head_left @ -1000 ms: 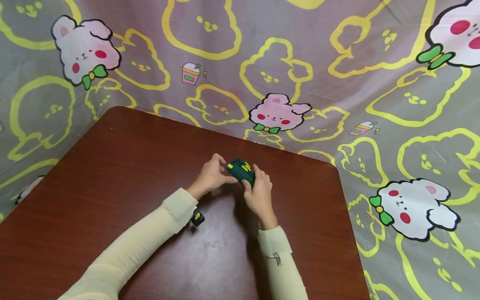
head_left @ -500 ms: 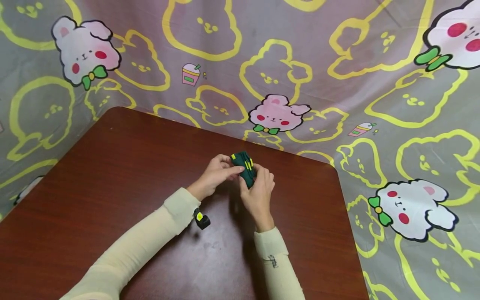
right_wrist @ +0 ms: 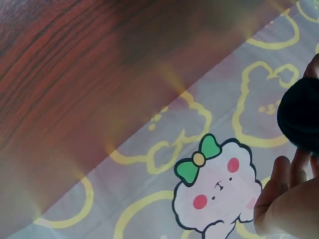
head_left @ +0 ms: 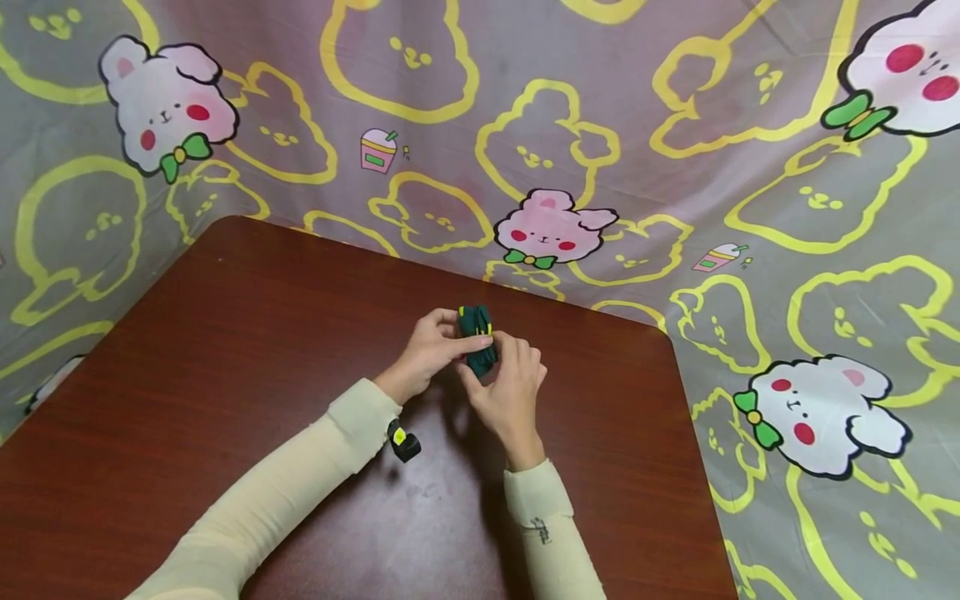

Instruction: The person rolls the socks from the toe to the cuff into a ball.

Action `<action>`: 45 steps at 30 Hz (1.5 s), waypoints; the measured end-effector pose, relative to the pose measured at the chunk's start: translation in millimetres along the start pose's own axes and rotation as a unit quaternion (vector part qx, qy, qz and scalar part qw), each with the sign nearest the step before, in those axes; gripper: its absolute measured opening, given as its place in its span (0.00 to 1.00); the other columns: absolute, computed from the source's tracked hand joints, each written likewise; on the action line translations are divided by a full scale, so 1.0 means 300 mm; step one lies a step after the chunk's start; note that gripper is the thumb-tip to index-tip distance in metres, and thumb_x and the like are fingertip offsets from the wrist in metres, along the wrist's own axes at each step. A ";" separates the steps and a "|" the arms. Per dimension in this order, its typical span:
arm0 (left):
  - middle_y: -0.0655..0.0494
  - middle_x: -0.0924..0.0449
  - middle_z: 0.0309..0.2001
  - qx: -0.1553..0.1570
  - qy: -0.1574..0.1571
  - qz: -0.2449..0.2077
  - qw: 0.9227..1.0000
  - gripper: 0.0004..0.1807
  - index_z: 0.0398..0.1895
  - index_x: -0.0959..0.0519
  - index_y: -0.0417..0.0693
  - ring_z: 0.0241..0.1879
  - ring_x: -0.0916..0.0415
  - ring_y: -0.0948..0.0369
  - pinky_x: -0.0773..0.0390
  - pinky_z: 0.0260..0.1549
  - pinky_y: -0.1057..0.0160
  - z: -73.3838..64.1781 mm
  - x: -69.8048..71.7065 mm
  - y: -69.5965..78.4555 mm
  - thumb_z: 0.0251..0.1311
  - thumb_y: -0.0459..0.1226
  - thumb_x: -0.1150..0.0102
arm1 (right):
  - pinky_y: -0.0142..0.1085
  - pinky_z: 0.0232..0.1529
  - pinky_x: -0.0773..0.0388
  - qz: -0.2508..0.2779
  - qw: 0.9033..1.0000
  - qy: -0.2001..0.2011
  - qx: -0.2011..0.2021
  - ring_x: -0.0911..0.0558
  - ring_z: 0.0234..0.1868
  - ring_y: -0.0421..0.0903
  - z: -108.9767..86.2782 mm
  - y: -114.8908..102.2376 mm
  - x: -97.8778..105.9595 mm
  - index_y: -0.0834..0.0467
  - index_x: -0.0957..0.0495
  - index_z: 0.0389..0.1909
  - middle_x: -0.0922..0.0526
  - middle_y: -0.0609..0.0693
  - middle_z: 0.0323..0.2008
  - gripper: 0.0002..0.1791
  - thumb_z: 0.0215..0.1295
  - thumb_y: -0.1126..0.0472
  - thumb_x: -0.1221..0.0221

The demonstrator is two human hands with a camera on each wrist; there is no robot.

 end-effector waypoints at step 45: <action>0.62 0.20 0.27 -0.119 -0.071 0.329 0.934 0.14 0.37 0.17 0.51 0.24 0.24 0.66 0.25 0.25 0.67 -0.023 -0.056 0.039 0.45 0.43 0.30 | 0.39 0.37 0.39 0.330 0.926 -0.143 -0.114 0.33 0.21 0.50 0.030 0.071 0.009 0.64 0.28 0.34 0.31 0.57 0.19 0.09 0.69 0.61 0.51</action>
Point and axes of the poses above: each hand's wrist, its own z-axis towards the middle knuckle, its own x-axis out of the back of the hand, y = z × x, the point moved 8 cm from there along z, towards the middle knuckle
